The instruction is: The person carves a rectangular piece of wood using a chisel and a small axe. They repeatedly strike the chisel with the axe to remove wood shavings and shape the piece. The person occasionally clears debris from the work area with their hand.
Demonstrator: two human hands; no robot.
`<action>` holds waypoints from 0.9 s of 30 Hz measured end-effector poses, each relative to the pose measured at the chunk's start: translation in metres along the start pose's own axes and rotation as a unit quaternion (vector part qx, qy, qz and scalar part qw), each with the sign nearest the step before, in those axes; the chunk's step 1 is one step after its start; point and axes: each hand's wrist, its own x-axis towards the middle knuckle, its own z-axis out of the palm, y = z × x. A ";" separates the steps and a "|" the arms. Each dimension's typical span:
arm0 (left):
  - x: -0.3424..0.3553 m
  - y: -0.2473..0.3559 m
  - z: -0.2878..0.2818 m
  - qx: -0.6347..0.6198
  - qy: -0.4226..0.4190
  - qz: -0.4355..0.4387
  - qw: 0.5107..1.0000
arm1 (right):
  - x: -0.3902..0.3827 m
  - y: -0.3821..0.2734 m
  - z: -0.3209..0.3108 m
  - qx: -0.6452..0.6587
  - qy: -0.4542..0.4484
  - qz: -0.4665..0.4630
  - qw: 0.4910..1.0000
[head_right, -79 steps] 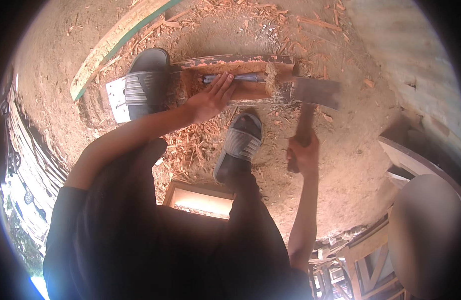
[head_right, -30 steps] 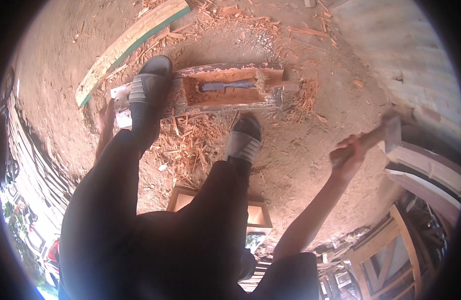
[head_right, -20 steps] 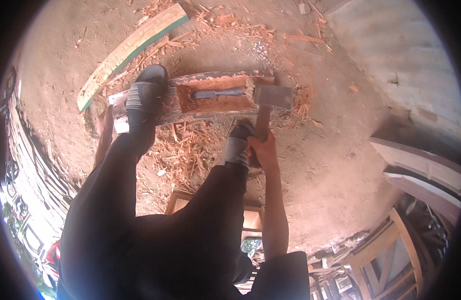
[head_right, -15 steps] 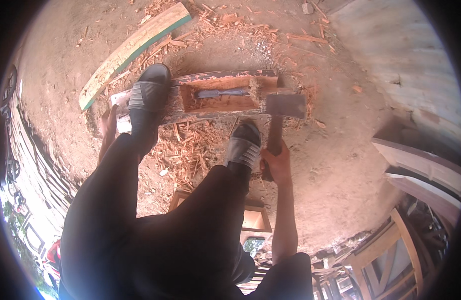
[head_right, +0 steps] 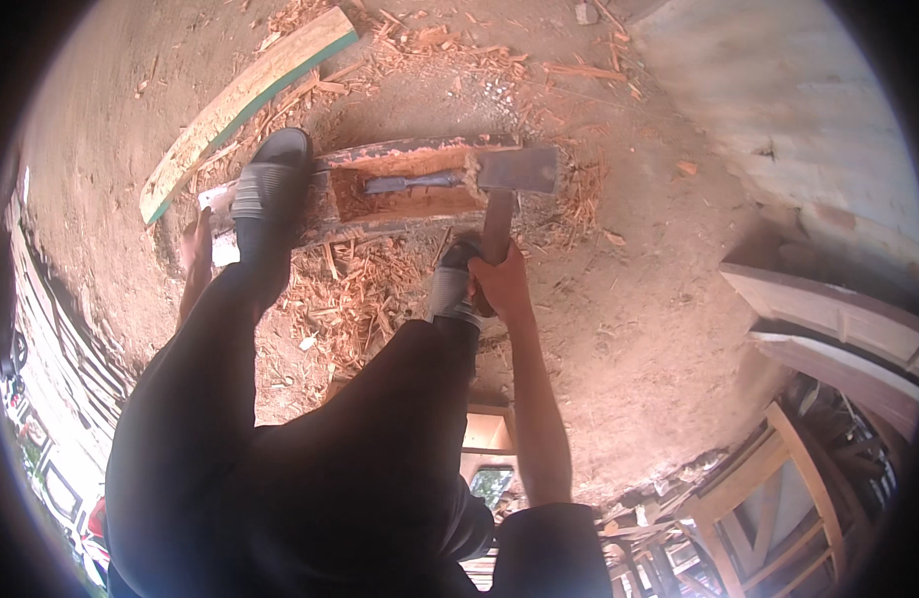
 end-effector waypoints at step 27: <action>0.024 -0.034 0.001 0.030 -0.067 -0.014 0.997 | -0.027 0.024 -0.004 0.197 -0.080 0.034 0.977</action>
